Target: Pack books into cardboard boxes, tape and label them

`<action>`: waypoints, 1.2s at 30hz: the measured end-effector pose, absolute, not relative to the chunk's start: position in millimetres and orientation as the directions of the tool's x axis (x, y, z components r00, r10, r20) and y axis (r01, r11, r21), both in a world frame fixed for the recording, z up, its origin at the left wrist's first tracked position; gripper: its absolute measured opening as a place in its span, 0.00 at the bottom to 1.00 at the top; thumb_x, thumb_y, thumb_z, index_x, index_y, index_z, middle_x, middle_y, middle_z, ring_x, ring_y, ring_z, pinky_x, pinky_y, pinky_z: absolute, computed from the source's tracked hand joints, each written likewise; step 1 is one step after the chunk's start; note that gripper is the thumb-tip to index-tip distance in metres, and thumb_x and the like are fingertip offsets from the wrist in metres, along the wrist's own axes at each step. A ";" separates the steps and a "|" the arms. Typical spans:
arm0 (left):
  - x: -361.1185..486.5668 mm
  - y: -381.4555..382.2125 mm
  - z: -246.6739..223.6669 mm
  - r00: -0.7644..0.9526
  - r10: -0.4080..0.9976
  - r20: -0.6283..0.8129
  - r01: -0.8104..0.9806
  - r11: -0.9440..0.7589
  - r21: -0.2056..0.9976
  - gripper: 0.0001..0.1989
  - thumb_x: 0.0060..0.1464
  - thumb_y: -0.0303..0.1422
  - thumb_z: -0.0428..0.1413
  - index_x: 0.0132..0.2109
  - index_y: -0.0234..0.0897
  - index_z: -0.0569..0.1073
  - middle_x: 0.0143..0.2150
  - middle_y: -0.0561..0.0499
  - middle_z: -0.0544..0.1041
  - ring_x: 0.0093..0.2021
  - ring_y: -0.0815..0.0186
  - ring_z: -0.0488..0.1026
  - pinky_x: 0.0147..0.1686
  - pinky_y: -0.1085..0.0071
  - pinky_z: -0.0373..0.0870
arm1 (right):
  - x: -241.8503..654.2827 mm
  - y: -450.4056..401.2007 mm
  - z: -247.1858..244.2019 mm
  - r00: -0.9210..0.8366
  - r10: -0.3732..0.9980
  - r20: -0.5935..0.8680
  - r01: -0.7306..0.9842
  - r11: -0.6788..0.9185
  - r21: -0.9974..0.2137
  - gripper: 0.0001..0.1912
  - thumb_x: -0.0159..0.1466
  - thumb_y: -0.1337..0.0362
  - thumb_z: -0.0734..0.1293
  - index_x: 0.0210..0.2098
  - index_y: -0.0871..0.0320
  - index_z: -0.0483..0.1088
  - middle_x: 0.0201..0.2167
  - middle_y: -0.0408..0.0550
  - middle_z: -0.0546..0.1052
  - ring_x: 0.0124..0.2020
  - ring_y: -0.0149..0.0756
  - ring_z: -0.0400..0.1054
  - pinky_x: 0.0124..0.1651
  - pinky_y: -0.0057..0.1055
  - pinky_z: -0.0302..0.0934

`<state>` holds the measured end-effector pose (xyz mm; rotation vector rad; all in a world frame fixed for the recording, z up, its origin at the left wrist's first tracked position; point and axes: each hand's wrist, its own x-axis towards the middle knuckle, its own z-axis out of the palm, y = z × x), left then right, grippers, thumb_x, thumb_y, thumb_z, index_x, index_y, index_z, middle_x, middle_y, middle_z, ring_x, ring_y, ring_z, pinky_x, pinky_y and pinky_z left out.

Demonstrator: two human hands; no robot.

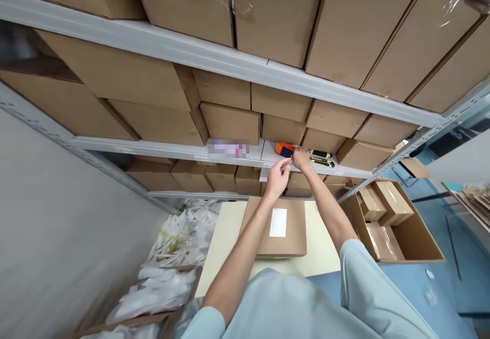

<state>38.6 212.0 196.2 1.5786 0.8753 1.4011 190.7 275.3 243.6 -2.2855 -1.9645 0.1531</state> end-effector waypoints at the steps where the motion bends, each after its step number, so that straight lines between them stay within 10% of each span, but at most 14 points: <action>1: 36.0 208.5 194.6 0.101 0.907 0.410 -0.022 -0.410 0.912 0.14 0.72 0.32 0.57 0.59 0.39 0.83 0.59 0.38 0.88 0.61 0.52 0.87 0.67 0.51 0.84 | 190.9 282.2 244.6 0.148 0.989 -0.018 0.976 -0.149 -0.161 0.25 0.77 0.70 0.64 0.71 0.75 0.71 0.72 0.79 0.76 0.73 0.60 0.72 0.78 0.51 0.61; 7: 33.0 177.1 169.7 -0.095 0.947 0.306 -0.020 -0.309 0.951 0.14 0.71 0.37 0.60 0.57 0.39 0.84 0.56 0.39 0.89 0.59 0.52 0.88 0.63 0.52 0.86 | 214.1 280.3 231.2 0.047 0.998 -0.032 0.968 -0.053 -0.246 0.27 0.78 0.68 0.63 0.74 0.71 0.67 0.72 0.72 0.78 0.71 0.54 0.75 0.77 0.46 0.63; 13: 77.2 93.9 127.0 -0.236 0.943 0.234 0.028 -0.234 0.972 0.17 0.72 0.46 0.64 0.58 0.41 0.84 0.57 0.39 0.87 0.56 0.54 0.88 0.60 0.55 0.86 | 243.2 160.0 151.7 0.006 0.997 0.079 0.221 0.076 -0.972 0.28 0.74 0.44 0.71 0.61 0.61 0.77 0.60 0.63 0.86 0.60 0.54 0.82 0.69 0.47 0.73; 18: 130.5 9.8 93.4 -0.213 0.963 0.164 0.109 -0.144 0.984 0.15 0.69 0.48 0.69 0.51 0.41 0.84 0.48 0.45 0.86 0.47 0.59 0.86 0.54 0.60 0.86 | 272.8 29.1 96.9 -0.008 0.993 -0.114 -0.143 -0.114 -0.983 0.35 0.65 0.34 0.79 0.58 0.54 0.80 0.57 0.55 0.88 0.61 0.51 0.82 0.73 0.48 0.72; 24: 150.5 -43.9 63.0 -0.103 0.993 -0.059 0.000 0.059 0.998 0.25 0.65 0.57 0.70 0.51 0.41 0.84 0.47 0.45 0.87 0.46 0.59 0.86 0.52 0.61 0.87 | 302.3 -33.7 81.5 -0.070 0.971 -0.229 -0.135 -0.237 -0.962 0.42 0.64 0.27 0.77 0.62 0.51 0.80 0.62 0.54 0.86 0.66 0.51 0.79 0.78 0.49 0.70; 36: 130.8 -61.9 110.9 -0.099 0.980 0.174 0.216 -0.149 0.965 0.22 0.75 0.53 0.64 0.61 0.44 0.84 0.55 0.43 0.86 0.51 0.59 0.84 0.52 0.62 0.83 | 326.8 -68.1 83.5 -0.223 0.960 -0.171 0.033 -0.168 -0.985 0.36 0.70 0.28 0.73 0.56 0.53 0.82 0.56 0.55 0.89 0.59 0.51 0.83 0.69 0.50 0.76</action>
